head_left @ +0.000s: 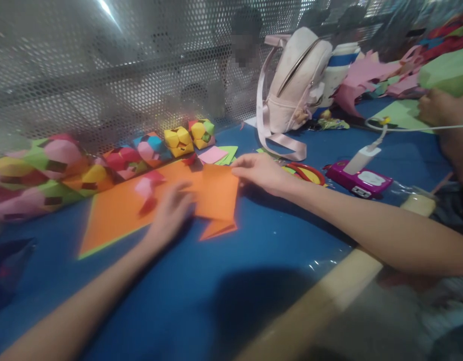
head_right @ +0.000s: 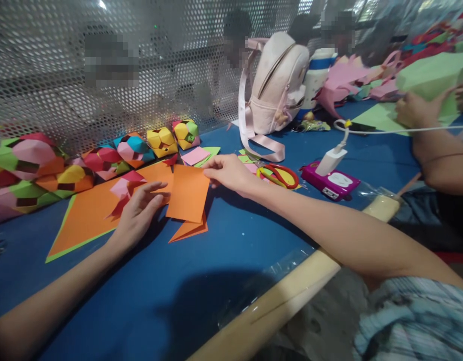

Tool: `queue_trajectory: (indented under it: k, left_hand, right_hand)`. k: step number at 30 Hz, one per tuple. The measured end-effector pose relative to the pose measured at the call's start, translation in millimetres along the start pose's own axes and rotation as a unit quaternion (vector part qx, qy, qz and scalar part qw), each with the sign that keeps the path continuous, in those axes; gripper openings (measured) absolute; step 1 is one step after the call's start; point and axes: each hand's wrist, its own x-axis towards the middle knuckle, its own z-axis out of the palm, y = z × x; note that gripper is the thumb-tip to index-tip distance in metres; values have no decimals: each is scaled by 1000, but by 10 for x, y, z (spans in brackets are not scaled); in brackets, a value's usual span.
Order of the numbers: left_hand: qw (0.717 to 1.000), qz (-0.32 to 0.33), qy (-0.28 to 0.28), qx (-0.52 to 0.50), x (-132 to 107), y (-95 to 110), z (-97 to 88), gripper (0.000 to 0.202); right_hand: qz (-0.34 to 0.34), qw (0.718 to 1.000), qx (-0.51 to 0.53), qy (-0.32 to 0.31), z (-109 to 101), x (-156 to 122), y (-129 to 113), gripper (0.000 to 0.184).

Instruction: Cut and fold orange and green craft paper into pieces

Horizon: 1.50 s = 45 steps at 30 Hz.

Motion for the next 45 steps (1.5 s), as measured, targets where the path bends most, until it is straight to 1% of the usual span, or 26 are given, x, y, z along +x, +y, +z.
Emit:
queue_trajectory:
  k: [3,5,7,9,12,13,14,15,16,17,19,20,21,22,23,25,27,28,30,31,33,37,41,42,43,45]
  left_hand:
    - [999,-7,29,-25,-23,27,7,47]
    - [998,-19,21,-62,-42,45,27,47]
    - [994,-31,0,-104,-57,66,50,49]
    - [989,-39,-5,-145,-60,84,64,51]
    - [976,-53,46,-205,-29,98,59,50]
    - [970,-57,70,-224,-11,97,51,50]
    - [964,-62,90,-243,9,95,44,51]
    - [957,-67,105,-263,29,92,37,52]
    - [950,-72,116,-282,47,90,33,52]
    - [944,-77,122,-298,62,88,31,53]
    - [934,-88,131,-319,80,86,36,53]
    - [932,-92,136,-324,82,86,41,53]
    - [930,-95,139,-328,82,86,46,53]
    - [928,-98,140,-330,79,86,50,53]
    - [927,-99,140,-333,74,86,53,53]
    - [926,-96,140,-337,66,88,56,52]
    - [927,-89,144,-335,63,100,58,50]
    - [928,-84,148,-332,64,110,60,49]
    - [929,-81,156,-326,65,135,63,46]
    - [928,-81,160,-325,65,148,64,45]
    - [927,-83,163,-328,59,171,65,44]
    - [927,-85,159,-329,31,198,63,46]
    - [935,-79,142,-315,6,214,68,46]
    - [938,-73,134,-311,1,217,70,45]
    - [941,-69,128,-307,-4,220,74,45]
    - [943,-65,123,-303,-24,224,88,45]
  right_hand:
    - [6,996,94,5,13,-20,-30,11]
    - [4,994,113,12,46,-36,-39,11]
    - [-1,993,119,17,78,-50,-38,11]
    - [-22,993,114,22,89,-52,-34,11]
    - [-74,991,95,54,39,-28,-23,8]
    - [-90,992,71,61,7,-19,-17,7]
    - [-107,993,29,50,-30,-13,-10,6]
    - [-127,991,-30,15,-65,-14,0,7]
    - [-153,982,-100,-45,-94,-21,14,14]
    - [-183,960,-170,-123,-112,-36,30,25]
    - [-232,891,-277,-274,-112,-82,71,47]
    - [-250,860,-307,-322,-93,-108,91,51]
    - [-265,838,-324,-350,-68,-130,109,48]
    - [-276,827,-331,-361,-41,-147,121,41]
    - [-281,828,-329,-356,-17,-156,127,33]
    - [-268,856,-319,-306,4,-146,116,25]
    - [-222,892,-331,-215,-13,-103,91,23]
    - [-197,902,-348,-165,-32,-74,82,22]
    - [-165,903,-389,-78,-71,-13,85,21]
    - [-158,899,-405,-48,-87,15,99,20]
    - [-157,892,-424,-13,-102,59,153,21]
    - [-183,878,-443,-6,-94,96,279,26]
    - [-287,860,-417,-70,-86,71,279,30]
    - [-302,865,-394,-77,-82,52,251,33]
    - [-304,877,-364,-72,-73,28,215,35]
    - [-268,918,-286,-51,-40,-34,131,33]
